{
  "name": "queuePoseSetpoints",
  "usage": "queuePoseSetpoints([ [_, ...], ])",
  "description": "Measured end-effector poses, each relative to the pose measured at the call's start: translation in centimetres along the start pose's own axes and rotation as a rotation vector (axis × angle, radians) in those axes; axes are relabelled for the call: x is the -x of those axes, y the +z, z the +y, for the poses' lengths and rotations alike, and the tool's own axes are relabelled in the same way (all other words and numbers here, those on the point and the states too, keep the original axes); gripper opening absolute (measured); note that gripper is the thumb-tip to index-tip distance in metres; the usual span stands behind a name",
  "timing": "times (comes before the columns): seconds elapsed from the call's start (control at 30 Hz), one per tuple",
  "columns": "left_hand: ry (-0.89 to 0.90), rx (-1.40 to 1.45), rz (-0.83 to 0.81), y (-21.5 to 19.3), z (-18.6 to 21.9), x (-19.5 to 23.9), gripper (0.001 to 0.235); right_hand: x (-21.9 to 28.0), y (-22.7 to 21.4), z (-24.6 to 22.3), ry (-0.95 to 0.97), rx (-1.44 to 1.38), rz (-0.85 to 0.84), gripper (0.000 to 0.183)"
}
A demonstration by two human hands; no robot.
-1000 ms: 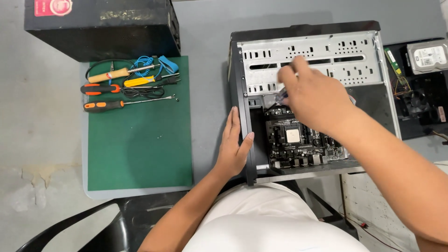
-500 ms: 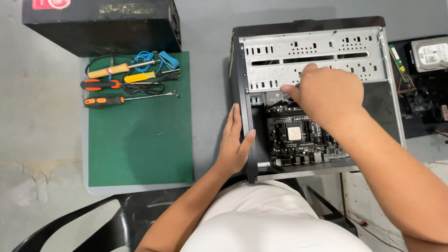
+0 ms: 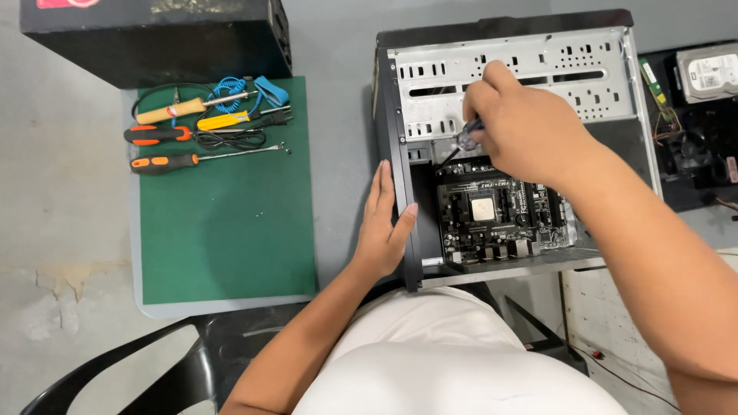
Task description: The person cleans a motherboard with a brush, places it into an open computer case, connects internal cables, and secures the board with screws using a screwdriver. The motherboard is installed inside the case by the end of the clip.
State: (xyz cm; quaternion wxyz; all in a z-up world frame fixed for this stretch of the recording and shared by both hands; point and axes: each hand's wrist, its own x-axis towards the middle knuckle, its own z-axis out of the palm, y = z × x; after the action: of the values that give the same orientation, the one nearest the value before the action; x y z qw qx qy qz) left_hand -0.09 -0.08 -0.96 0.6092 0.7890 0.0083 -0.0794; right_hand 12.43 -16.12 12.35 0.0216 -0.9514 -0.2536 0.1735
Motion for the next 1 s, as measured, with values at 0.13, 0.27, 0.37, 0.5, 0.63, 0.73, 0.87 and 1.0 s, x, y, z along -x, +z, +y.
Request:
queuePoseSetpoints([
  [0.13, 0.01, 0.01, 0.009, -0.2, 0.2, 0.1, 0.071, -0.3, 0.2, -0.9, 0.291, 0.352, -0.029, 0.057],
  [0.27, -0.028, 0.013, -0.018, -0.5, 0.6, 0.0, 0.071, 0.7, -1.4, -0.1, 0.066, 0.075, -0.054, 0.043],
  [0.37, -0.035, 0.032, -0.01, -0.5, 0.6, 0.0, 0.07, 0.3, 0.6, 1.2, 0.092, 0.229, 0.102, 0.033],
  [0.5, -0.039, 0.022, -0.018, -0.5, 0.6, -0.2, 0.07, 0.2, 1.3, 0.4, 0.241, 0.48, 0.105, 0.051],
  [0.63, -0.049, 0.001, -0.038, -0.4, 0.4, -0.1, 0.071, 0.7, 0.3, -0.2, 0.073, 0.163, 0.009, 0.036],
  [0.73, -0.059, -0.005, -0.04, -0.7, 0.4, -0.3, 0.071, -0.1, 2.6, 0.6, 0.098, 0.33, 0.11, 0.031],
  [0.87, -0.06, -0.009, -0.079, -0.9, 0.5, -0.3, 0.072, 0.4, 0.1, -0.7, 0.053, 0.173, 0.05, 0.043],
  [1.0, -0.035, -0.008, -0.084, -1.0, 0.3, -0.4, 0.072, 0.0, 2.6, 1.1, -0.009, 0.259, 0.133, 0.024],
])
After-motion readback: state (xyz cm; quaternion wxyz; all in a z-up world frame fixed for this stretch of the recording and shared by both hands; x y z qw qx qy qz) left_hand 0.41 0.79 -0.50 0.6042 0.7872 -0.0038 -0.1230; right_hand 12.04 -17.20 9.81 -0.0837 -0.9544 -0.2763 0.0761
